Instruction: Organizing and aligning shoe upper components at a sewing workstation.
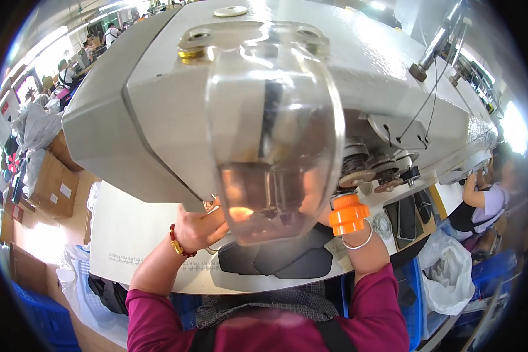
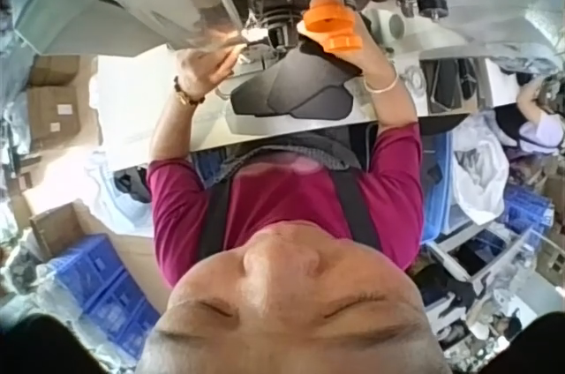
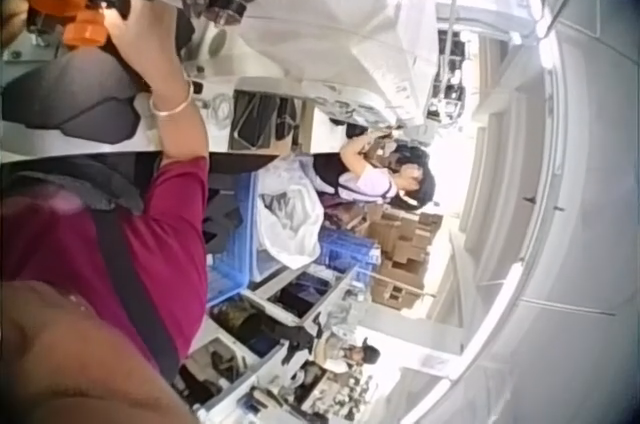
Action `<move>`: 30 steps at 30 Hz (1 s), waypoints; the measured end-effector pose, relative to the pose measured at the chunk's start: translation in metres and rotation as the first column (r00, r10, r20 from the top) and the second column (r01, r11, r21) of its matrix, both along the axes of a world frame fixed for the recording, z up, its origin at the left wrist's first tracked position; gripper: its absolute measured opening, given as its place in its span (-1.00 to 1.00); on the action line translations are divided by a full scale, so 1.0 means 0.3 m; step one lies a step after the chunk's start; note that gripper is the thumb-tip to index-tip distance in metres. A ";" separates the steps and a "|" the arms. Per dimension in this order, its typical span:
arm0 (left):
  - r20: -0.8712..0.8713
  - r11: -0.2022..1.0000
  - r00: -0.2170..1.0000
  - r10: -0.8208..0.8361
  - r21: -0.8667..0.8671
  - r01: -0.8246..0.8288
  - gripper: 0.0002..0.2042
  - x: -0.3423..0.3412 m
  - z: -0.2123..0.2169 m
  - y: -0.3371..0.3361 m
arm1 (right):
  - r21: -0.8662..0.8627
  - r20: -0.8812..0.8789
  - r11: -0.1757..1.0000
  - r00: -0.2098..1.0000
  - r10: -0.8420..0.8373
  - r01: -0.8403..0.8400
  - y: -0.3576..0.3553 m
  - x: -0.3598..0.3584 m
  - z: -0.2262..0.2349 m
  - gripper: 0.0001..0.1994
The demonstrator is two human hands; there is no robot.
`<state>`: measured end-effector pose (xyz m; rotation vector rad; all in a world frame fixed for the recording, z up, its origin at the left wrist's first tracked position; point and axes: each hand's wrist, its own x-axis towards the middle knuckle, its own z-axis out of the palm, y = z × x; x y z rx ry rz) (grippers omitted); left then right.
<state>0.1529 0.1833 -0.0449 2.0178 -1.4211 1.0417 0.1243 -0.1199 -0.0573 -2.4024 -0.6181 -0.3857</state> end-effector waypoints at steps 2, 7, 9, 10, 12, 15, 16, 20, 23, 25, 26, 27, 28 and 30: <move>-0.095 0.999 0.995 0.041 -0.010 -0.042 -0.86 0.002 -0.023 0.002 | -0.083 -0.190 0.996 0.981 -0.030 0.014 0.001 -0.012 0.046 -0.59; 0.035 0.996 0.999 0.010 -0.089 -0.006 -0.87 0.025 -0.043 -0.029 | -0.012 -0.013 1.000 1.000 0.012 -0.012 -0.016 0.040 -0.015 -0.59; 0.057 0.993 0.996 0.075 -0.096 -0.070 -0.86 0.026 -0.056 -0.030 | -0.033 -0.004 0.999 1.000 0.012 -0.012 -0.016 0.039 -0.011 -0.59; 0.049 0.994 0.996 0.077 -0.086 -0.073 -0.85 0.028 -0.061 -0.029 | -0.015 -0.021 1.000 1.000 0.012 -0.013 -0.010 0.029 0.007 -0.59; 0.041 0.994 0.996 0.083 -0.077 -0.079 -0.85 0.032 -0.065 -0.026 | 0.002 -0.039 1.000 0.999 0.017 -0.017 -0.009 0.028 0.006 -0.60; 0.051 0.997 0.996 0.079 -0.012 -0.079 -0.86 0.043 -0.065 -0.025 | -0.037 -0.070 0.999 0.997 -0.012 0.009 -0.017 0.029 -0.006 -0.60; 0.025 0.998 0.998 0.066 -0.020 -0.066 -0.88 0.045 -0.071 -0.022 | -0.033 -0.092 0.999 0.996 -0.013 0.010 -0.011 0.021 0.007 -0.59; -0.039 0.989 0.997 0.062 -0.129 -0.066 -0.89 0.031 -0.044 -0.042 | -0.044 -0.009 0.999 1.000 -0.001 0.001 -0.017 0.024 -0.022 -0.59; -0.093 0.983 0.990 0.101 -0.146 -0.114 -0.88 0.026 -0.048 -0.047 | -0.010 -0.090 0.998 0.994 -0.068 0.067 -0.013 0.004 -0.021 -0.60; -0.112 0.987 0.990 0.088 -0.128 -0.102 -0.88 0.025 -0.052 -0.040 | -0.008 -0.044 0.998 0.997 -0.058 0.058 -0.009 -0.011 0.006 -0.58; -0.131 0.990 0.989 0.070 -0.109 -0.085 -0.88 0.024 -0.055 -0.038 | -0.005 0.004 0.999 0.999 -0.052 0.052 -0.010 -0.017 0.015 -0.57; -0.132 0.990 0.989 0.072 -0.110 -0.086 -0.88 0.026 -0.066 -0.039 | -0.007 0.003 0.999 0.999 -0.051 0.051 -0.032 0.015 -0.042 -0.57; -0.141 0.985 0.986 0.088 -0.135 -0.107 -0.88 0.030 -0.080 -0.053 | -0.112 0.076 0.993 0.997 -0.030 0.039 -0.081 0.059 -0.141 -0.55; -0.197 0.974 0.977 0.078 -0.193 -0.116 -0.86 0.039 -0.111 -0.058 | -0.214 0.135 0.977 0.991 0.016 0.013 -0.095 0.083 -0.188 -0.53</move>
